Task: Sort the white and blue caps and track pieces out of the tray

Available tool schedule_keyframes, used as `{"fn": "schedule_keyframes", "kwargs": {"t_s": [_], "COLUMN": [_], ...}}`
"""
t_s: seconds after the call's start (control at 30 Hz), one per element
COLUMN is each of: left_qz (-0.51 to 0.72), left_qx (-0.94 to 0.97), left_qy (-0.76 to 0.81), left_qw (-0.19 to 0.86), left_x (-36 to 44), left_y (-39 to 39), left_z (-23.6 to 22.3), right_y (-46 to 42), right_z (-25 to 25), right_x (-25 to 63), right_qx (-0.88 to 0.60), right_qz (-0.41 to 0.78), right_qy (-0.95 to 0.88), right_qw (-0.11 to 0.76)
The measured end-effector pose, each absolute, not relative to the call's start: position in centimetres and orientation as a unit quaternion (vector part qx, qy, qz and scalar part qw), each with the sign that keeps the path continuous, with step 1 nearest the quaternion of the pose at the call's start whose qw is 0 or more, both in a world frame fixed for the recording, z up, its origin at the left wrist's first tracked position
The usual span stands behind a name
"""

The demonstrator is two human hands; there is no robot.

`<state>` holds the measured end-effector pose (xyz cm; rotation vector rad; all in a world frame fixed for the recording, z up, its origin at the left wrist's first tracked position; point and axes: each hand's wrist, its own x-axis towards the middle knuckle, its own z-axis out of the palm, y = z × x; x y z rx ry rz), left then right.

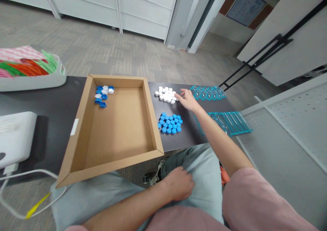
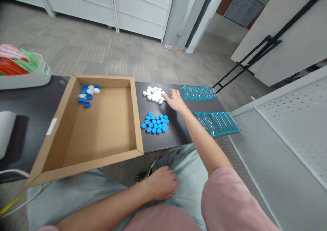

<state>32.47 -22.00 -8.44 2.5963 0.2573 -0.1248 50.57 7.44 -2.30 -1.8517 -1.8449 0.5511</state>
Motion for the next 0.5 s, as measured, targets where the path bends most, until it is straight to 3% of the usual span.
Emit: {"fn": "schedule_keyframes", "kwargs": {"t_s": [0.13,0.5], "left_qz": [-0.044,-0.035], "left_qx": [0.961,0.958], "left_qy": [0.091,0.099], "left_qw": [0.258,0.266], "left_x": [32.4,32.7], "left_y": [-22.0,-21.6], "left_z": [-8.3,-8.3], "right_y": [6.6,9.5], "right_z": [-2.6,-2.2], "right_x": [49.4,45.2], "right_qx": [-0.646,-0.571], "right_qz": [0.134,0.155], "right_qy": [-0.73,-0.791], "right_qw": [0.179,0.154]}}
